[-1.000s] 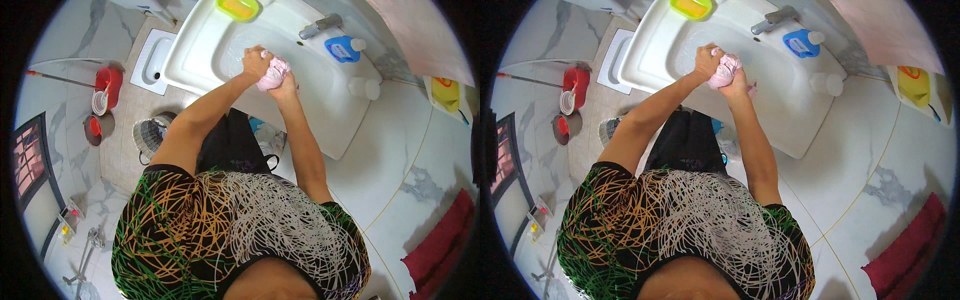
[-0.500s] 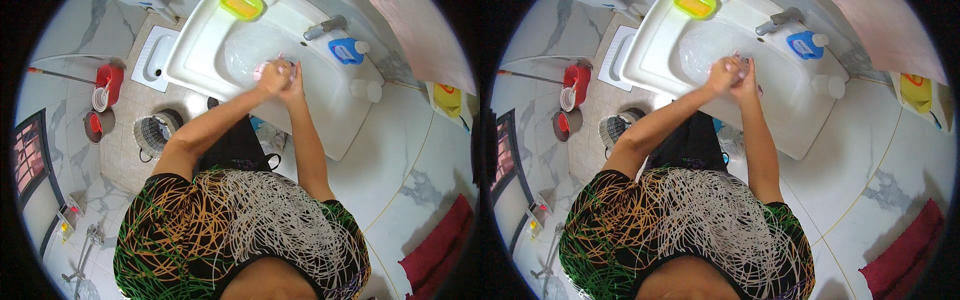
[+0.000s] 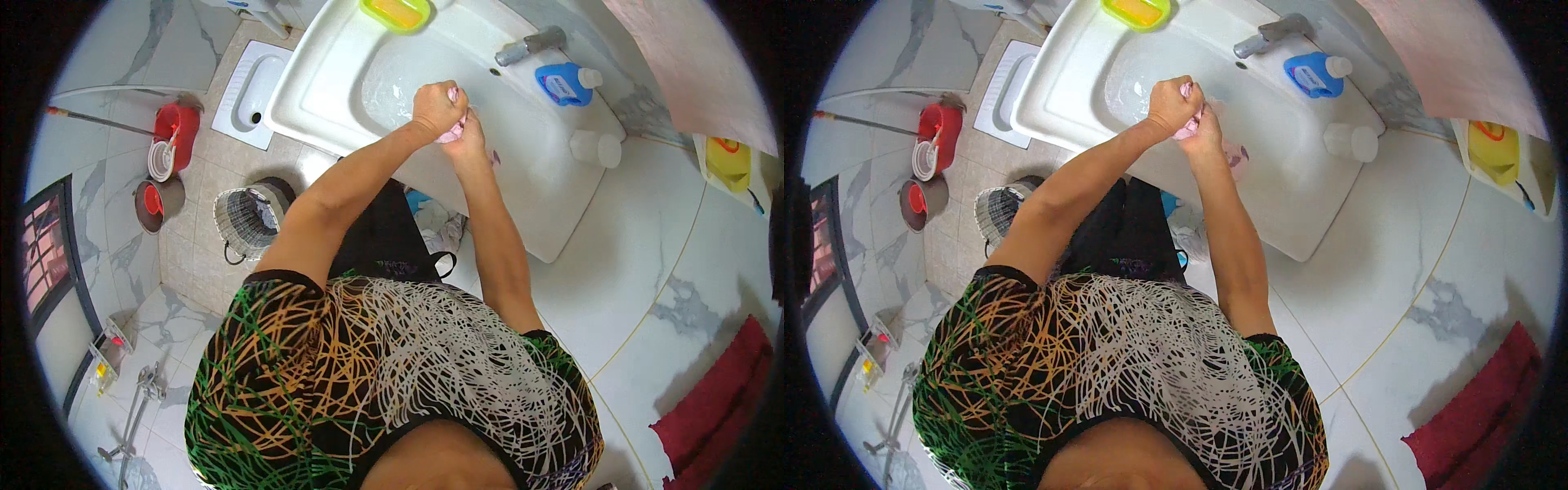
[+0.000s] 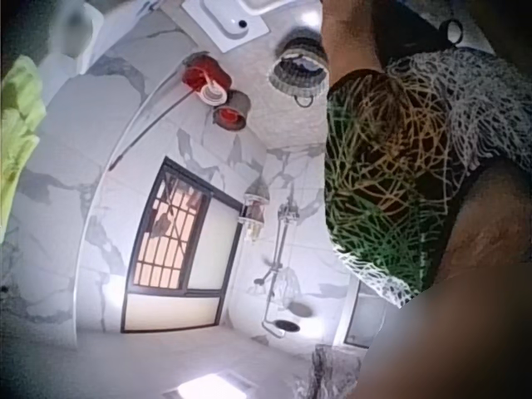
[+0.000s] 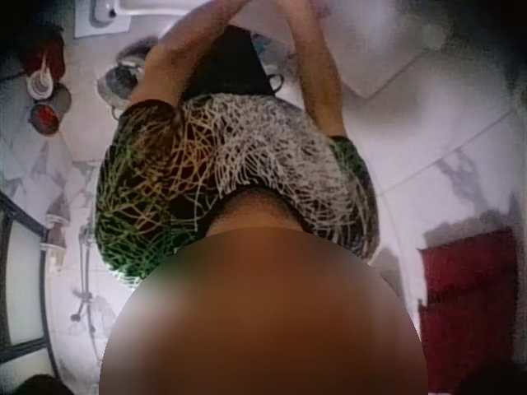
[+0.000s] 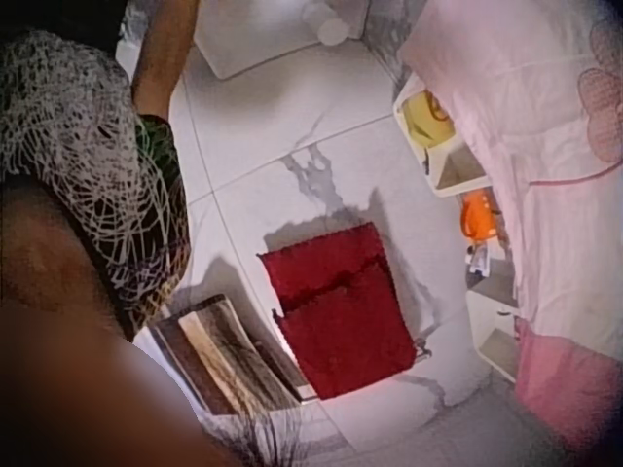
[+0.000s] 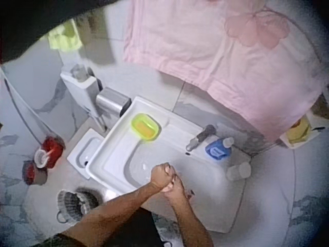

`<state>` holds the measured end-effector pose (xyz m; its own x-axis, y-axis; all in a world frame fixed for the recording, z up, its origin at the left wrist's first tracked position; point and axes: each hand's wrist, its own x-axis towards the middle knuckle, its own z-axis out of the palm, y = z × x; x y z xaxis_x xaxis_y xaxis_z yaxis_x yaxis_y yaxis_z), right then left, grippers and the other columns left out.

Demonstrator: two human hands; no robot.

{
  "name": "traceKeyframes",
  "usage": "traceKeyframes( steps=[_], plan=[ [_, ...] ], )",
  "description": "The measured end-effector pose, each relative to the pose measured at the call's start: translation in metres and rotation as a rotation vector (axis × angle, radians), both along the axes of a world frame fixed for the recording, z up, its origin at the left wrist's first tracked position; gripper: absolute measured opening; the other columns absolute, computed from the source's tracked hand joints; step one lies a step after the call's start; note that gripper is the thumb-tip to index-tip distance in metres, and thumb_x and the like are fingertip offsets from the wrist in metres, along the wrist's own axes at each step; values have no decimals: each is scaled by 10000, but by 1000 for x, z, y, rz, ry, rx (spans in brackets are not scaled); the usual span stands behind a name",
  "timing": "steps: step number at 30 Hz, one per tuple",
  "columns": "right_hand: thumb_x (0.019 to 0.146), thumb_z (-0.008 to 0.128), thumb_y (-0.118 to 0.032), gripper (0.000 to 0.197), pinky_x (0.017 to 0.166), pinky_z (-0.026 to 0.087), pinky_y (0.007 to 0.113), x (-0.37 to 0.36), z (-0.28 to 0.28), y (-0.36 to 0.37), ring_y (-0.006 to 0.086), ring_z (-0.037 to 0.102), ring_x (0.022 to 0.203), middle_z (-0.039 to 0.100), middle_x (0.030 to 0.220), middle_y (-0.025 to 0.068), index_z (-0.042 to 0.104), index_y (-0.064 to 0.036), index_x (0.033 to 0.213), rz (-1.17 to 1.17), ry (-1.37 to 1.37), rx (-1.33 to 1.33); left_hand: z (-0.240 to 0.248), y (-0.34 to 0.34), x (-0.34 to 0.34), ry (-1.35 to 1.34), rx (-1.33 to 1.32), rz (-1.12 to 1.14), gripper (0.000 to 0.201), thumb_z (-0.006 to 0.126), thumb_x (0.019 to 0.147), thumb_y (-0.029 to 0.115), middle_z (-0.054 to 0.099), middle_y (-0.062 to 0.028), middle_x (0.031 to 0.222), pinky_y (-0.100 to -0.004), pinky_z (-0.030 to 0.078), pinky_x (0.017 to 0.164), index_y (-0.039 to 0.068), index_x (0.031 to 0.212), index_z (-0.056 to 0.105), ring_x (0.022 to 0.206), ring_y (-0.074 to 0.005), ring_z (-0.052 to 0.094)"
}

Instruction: The person picks up a pink garment from a bucket, places it in a sink with water, and washes it by hand. They scrub the fabric against itself and rinse it in the water.

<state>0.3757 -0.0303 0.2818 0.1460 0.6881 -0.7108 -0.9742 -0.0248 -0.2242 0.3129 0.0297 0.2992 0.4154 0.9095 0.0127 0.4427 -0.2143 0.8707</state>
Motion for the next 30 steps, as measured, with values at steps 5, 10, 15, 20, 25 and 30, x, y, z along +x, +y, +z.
traceKeyframes(
  steps=[5, 10, 15, 20, 25, 30],
  plan=[
    [910, 451, -282, 214, 782, 492, 327, 25, -39, -20, 168, 586, 804, 591, 878, 40, 565, -101, 910, -24, 40, 508, 24, -46, 18, -184, 209, -174, 238, 573, 711, 259, 574, -213, 636, -422, 468, 542, 26, 679, 613, 584, -386, 577],
    [902, 453, -289, 217, 777, 490, 326, -8, 3, -1, 163, 585, 816, 591, 873, 37, 570, -106, 895, 1, -17, 287, -3, 0, 4, -37, 118, -76, 224, 570, 717, 242, 574, -210, 630, -419, 469, 545, 26, 684, 617, 578, -387, 574],
    [869, 472, -283, 213, 756, 504, 355, 70, -62, -23, 183, 592, 827, 598, 902, 47, 580, -102, 902, 96, -114, 531, 30, -28, 45, -128, 133, -101, 235, 571, 706, 247, 582, -222, 627, -446, 480, 563, 24, 659, 630, 584, -392, 585],
    [879, 463, -285, 245, 812, 493, 372, 29, -13, -6, 189, 597, 875, 613, 946, 42, 586, -89, 961, -35, -2, 307, 6, -16, 30, -42, 36, -46, 270, 566, 736, 276, 587, -227, 645, -447, 482, 587, 23, 663, 629, 617, -396, 591],
    [920, 434, -373, 386, 905, 455, 405, 56, 26, -6, 230, 560, 1039, 567, 1134, 84, 501, -116, 1201, 62, -49, 76, 25, 19, 47, 176, 170, -132, 339, 528, 796, 345, 607, -219, 657, -450, 486, 636, 19, 782, 619, 672, -374, 612],
    [797, 592, -557, 898, 936, 437, 416, 100, 32, -18, 294, 457, 1187, 344, 1354, 223, 179, -32, 1398, 259, -331, -116, 15, 50, 49, 352, -214, -135, 397, 434, 851, 415, 626, -200, 901, -423, 447, 795, 92, 1011, 600, 893, -356, 590]
  ],
)
